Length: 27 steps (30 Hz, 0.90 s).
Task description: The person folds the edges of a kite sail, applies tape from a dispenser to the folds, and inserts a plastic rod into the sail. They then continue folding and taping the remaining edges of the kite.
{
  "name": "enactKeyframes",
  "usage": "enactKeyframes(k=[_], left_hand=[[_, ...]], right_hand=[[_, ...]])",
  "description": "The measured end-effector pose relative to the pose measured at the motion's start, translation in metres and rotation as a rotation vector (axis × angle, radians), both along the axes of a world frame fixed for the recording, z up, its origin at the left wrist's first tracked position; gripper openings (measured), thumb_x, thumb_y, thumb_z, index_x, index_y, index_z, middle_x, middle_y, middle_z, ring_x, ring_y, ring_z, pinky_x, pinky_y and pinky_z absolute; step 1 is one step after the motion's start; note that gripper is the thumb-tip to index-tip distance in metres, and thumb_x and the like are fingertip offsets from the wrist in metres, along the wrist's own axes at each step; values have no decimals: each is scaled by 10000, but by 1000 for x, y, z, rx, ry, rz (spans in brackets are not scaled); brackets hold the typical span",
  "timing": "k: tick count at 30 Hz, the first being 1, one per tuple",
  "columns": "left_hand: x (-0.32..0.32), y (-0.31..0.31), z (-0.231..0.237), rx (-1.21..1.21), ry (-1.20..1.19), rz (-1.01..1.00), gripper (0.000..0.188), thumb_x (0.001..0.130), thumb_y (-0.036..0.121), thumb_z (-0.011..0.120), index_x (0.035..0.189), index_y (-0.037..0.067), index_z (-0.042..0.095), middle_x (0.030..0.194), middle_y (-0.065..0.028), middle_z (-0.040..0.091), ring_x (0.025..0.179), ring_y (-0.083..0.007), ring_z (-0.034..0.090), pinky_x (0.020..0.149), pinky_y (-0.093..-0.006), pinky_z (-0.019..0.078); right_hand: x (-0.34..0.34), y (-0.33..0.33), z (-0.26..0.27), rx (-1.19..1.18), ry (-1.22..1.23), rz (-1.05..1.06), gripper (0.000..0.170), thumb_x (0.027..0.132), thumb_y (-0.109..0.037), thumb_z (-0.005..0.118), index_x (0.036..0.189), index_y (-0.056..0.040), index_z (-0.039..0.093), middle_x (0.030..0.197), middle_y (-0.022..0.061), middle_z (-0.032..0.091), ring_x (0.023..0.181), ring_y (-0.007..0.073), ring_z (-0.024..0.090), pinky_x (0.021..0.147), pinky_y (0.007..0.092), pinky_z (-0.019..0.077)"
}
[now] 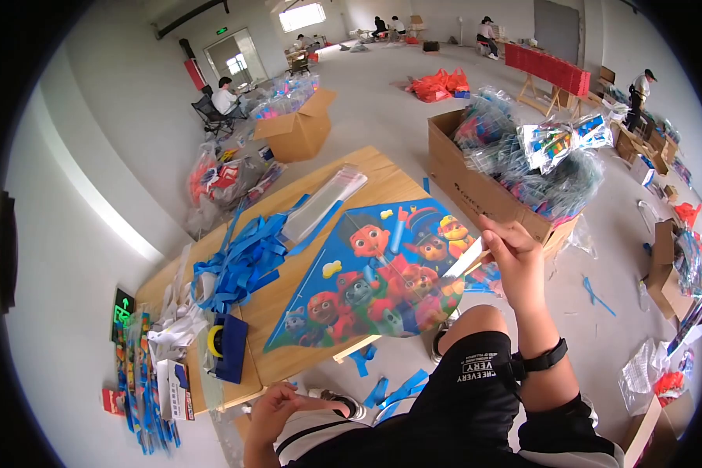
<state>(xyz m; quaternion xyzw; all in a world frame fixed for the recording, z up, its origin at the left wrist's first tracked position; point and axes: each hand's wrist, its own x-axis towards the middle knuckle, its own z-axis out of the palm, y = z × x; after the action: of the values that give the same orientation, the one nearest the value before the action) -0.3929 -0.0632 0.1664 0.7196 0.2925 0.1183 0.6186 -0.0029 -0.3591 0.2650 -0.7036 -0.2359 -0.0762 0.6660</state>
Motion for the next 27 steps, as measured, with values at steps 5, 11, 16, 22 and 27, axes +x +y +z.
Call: enactKeyframes(k=[5,11,16,22,27], left_hand=[[2,18,-14,-86,-2,84,86,936,9,715,1000,26,662,850,10,656,803,-70,619,747,-213,494],[17,52,-29,-96,4,240,141,917,82,758,1000,5,674,812,22,657,734,-54,599,674,-205,472],[38,89,-51,105,-66,402,154,898,98,778,972,-9,695,805,15,655,741,-58,599,670,-216,475],[38,120,-93,45,-66,443,176,889,116,790,956,-18,697,815,8,662,739,-65,582,675,-213,451],[45,125,-109,-108,-93,544,156,908,128,773,955,0,697,832,5,667,776,-63,581,710,-219,449]], right_hand=[[20,-6,-9,103,133,78,302,985,-50,686,1277,24,681,966,24,686,838,94,645,793,251,567],[45,29,0,-63,162,186,344,971,-15,686,1309,30,639,974,36,700,885,100,663,816,242,560],[92,93,-28,-127,239,294,273,949,-52,728,1197,32,651,961,89,751,865,137,726,734,242,572],[124,158,-45,-337,266,404,101,964,-84,713,1045,-50,665,955,45,751,876,113,716,709,240,557],[140,207,-60,-419,247,411,68,983,-143,692,1034,-101,678,983,14,745,866,99,694,716,263,546]])
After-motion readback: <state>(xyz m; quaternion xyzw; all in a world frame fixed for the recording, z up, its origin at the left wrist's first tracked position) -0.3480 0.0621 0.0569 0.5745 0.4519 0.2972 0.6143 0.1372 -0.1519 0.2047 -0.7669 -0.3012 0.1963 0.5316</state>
